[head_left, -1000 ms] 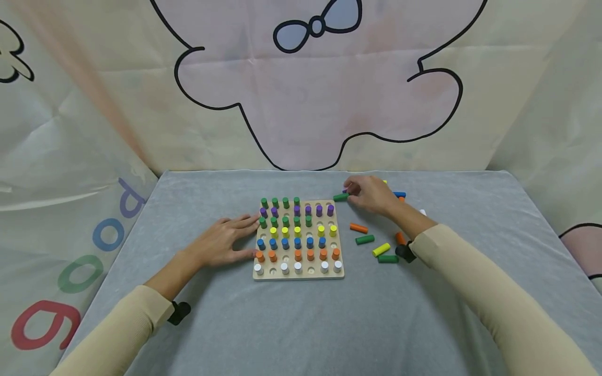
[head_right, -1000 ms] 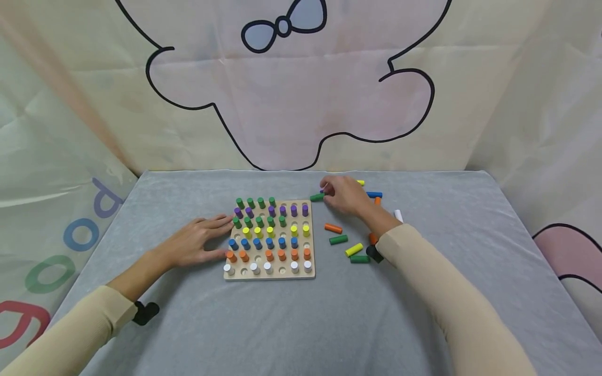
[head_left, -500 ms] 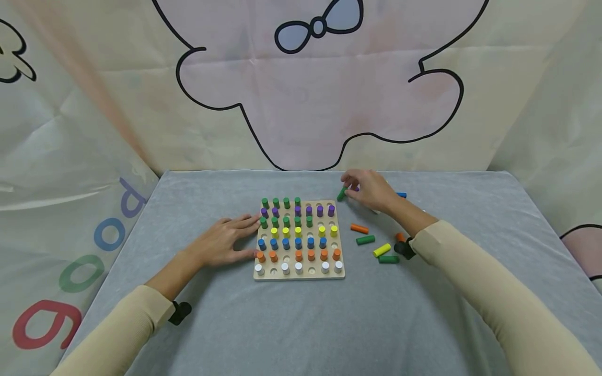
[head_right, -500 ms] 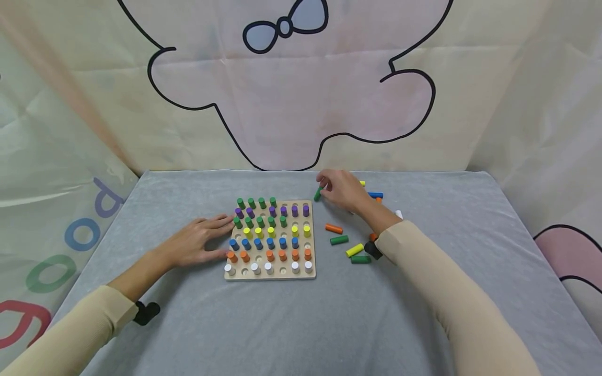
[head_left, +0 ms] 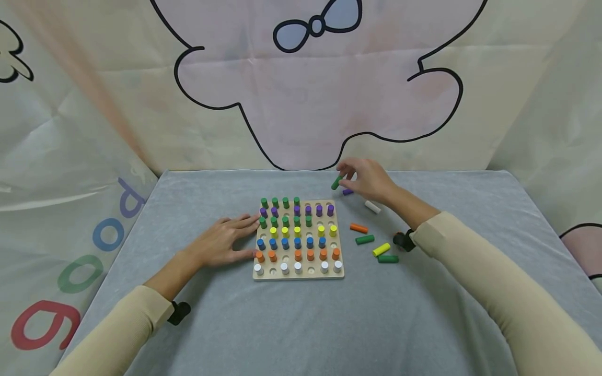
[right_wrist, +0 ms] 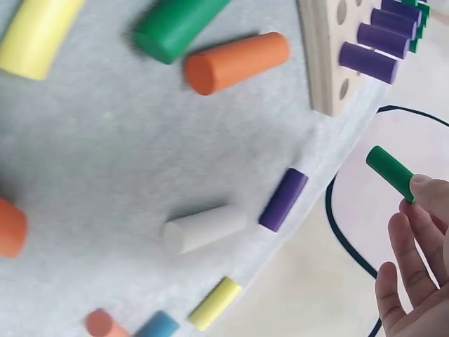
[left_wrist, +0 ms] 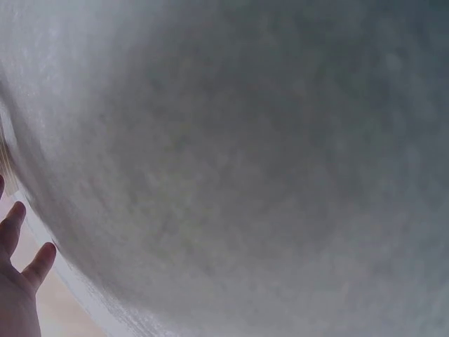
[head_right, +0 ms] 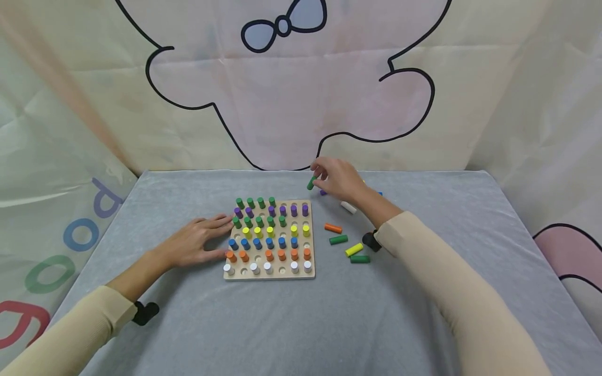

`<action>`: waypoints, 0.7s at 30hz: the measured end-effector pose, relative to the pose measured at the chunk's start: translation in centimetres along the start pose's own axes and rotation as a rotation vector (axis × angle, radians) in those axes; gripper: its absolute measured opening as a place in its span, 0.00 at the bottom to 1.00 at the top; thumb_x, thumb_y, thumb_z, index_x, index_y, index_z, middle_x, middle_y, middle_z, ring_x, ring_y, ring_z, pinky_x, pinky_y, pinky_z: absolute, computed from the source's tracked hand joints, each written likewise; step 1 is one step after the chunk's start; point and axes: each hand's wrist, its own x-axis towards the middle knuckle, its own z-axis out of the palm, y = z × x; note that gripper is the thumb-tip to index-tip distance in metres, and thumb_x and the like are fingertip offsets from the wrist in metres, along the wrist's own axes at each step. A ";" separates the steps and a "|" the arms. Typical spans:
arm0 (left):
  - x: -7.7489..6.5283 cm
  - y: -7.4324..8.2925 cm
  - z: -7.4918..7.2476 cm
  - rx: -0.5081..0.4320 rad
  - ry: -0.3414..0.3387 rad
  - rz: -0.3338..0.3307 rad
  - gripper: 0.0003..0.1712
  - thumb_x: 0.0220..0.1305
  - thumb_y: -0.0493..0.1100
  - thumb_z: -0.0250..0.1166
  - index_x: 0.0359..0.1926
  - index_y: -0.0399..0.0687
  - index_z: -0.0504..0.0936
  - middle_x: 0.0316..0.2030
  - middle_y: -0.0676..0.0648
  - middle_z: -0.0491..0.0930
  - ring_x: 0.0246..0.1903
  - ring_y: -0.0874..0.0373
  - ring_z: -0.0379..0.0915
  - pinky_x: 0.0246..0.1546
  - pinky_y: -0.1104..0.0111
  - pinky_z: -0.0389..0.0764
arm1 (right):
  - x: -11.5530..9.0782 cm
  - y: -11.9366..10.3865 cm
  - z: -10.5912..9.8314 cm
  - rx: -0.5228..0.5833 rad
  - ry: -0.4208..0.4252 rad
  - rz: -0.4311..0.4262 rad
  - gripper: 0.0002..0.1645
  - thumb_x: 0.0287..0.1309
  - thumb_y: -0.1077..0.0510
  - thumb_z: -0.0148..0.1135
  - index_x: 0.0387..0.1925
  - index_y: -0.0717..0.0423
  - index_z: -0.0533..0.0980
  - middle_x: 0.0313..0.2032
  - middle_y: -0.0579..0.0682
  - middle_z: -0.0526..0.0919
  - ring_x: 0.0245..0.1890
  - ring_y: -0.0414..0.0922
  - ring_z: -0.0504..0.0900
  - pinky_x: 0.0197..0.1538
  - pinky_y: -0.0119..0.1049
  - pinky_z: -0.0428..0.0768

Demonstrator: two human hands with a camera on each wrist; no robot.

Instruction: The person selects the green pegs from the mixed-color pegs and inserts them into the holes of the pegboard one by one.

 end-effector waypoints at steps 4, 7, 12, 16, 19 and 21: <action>0.0 -0.1 0.0 0.003 -0.004 -0.001 0.45 0.65 0.68 0.60 0.71 0.43 0.68 0.74 0.47 0.60 0.71 0.44 0.58 0.62 0.42 0.66 | 0.4 -0.8 -0.1 -0.010 0.003 -0.018 0.18 0.59 0.61 0.70 0.50 0.59 0.79 0.41 0.52 0.86 0.42 0.49 0.82 0.48 0.46 0.79; 0.0 -0.1 0.0 0.004 -0.014 -0.009 0.45 0.65 0.68 0.60 0.72 0.43 0.68 0.74 0.47 0.60 0.72 0.45 0.58 0.63 0.43 0.66 | 0.6 -1.4 0.0 -0.014 -0.002 -0.031 0.17 0.59 0.60 0.71 0.50 0.59 0.79 0.40 0.52 0.86 0.42 0.48 0.82 0.49 0.45 0.79; 0.0 0.0 -0.1 0.002 -0.023 -0.020 0.45 0.64 0.68 0.60 0.72 0.44 0.67 0.74 0.48 0.59 0.72 0.46 0.57 0.63 0.43 0.65 | 0.8 -2.3 0.3 -0.013 -0.019 -0.044 0.18 0.59 0.59 0.71 0.50 0.59 0.79 0.40 0.51 0.86 0.42 0.48 0.82 0.48 0.44 0.78; 0.0 0.0 0.0 0.002 -0.011 -0.012 0.45 0.64 0.67 0.61 0.72 0.43 0.68 0.74 0.47 0.60 0.72 0.45 0.58 0.63 0.42 0.66 | 1.0 -2.8 0.7 -0.008 -0.015 -0.079 0.18 0.60 0.59 0.70 0.51 0.59 0.79 0.40 0.52 0.86 0.42 0.48 0.82 0.48 0.45 0.78; -0.1 -0.1 0.0 0.007 -0.001 -0.004 0.45 0.64 0.67 0.61 0.71 0.43 0.68 0.74 0.46 0.61 0.71 0.44 0.59 0.62 0.42 0.67 | 1.1 -3.1 1.1 -0.007 -0.017 -0.101 0.18 0.60 0.58 0.70 0.50 0.59 0.79 0.39 0.52 0.86 0.42 0.48 0.82 0.48 0.44 0.78; -0.1 -0.1 0.1 0.007 -0.003 -0.007 0.45 0.64 0.67 0.61 0.71 0.43 0.68 0.74 0.47 0.60 0.71 0.45 0.59 0.62 0.43 0.67 | 1.2 -3.3 1.4 -0.003 -0.025 -0.107 0.18 0.59 0.58 0.71 0.50 0.58 0.79 0.39 0.51 0.87 0.42 0.47 0.82 0.48 0.44 0.78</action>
